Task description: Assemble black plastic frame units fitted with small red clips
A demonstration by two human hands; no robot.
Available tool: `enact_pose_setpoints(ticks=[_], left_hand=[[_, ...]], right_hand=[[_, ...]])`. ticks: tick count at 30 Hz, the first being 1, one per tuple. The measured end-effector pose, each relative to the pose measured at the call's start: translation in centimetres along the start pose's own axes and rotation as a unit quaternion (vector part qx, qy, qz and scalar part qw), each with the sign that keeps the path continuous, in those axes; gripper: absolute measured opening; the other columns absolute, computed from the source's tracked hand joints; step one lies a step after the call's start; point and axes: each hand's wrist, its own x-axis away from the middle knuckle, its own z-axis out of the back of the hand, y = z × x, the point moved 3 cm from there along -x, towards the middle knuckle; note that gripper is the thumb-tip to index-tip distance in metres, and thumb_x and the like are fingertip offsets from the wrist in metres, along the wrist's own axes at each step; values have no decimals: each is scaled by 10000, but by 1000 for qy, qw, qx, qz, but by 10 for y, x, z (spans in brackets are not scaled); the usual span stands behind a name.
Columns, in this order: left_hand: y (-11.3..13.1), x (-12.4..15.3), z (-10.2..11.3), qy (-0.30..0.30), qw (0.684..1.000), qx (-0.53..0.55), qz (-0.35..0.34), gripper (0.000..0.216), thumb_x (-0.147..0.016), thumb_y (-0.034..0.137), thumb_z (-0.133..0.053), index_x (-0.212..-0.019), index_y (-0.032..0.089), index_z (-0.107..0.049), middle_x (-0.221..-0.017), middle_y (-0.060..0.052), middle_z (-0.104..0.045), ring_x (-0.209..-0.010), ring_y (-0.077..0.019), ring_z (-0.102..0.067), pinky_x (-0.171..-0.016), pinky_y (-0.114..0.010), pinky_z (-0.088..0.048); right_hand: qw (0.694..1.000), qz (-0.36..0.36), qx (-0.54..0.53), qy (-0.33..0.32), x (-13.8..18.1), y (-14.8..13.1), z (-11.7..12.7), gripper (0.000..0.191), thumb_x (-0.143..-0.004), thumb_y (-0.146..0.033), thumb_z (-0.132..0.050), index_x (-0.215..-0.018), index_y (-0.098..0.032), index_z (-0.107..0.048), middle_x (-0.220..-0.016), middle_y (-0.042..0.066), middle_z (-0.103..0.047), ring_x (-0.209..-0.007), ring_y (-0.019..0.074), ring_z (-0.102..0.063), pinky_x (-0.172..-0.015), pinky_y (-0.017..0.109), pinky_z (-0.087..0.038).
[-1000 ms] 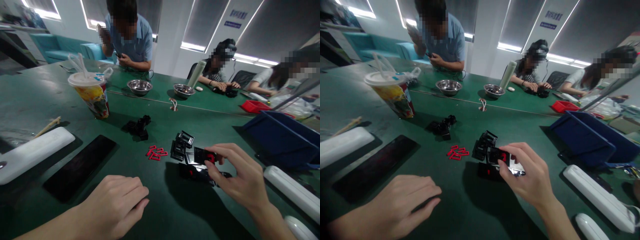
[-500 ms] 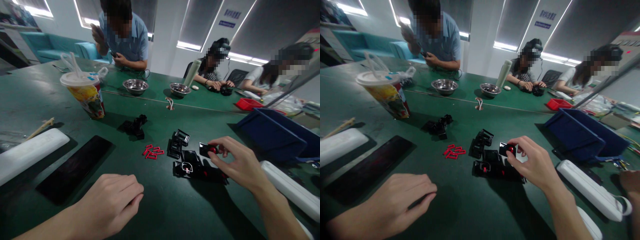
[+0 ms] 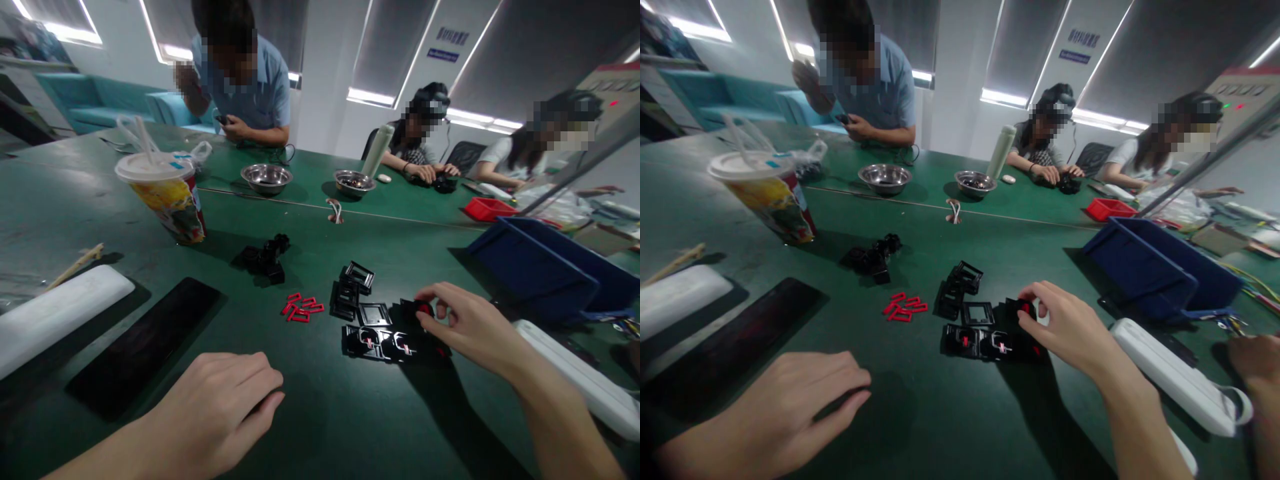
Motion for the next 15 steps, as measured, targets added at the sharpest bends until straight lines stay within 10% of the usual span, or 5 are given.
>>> enact_pose_setpoints(ticks=[15], left_hand=[[-3,1,-2,-17,1000,0,8,257,-1103,226,-469,-1045,195,-719,-846,-23,-696,-690,-153,-661,-639,-256,-539]], right_hand=[[999,17,-27,-24,4,-1,1,216,-892,-389,-648,-1011,-228,-727,-839,52,-715,-675,216,-676,-584,333,-528]])
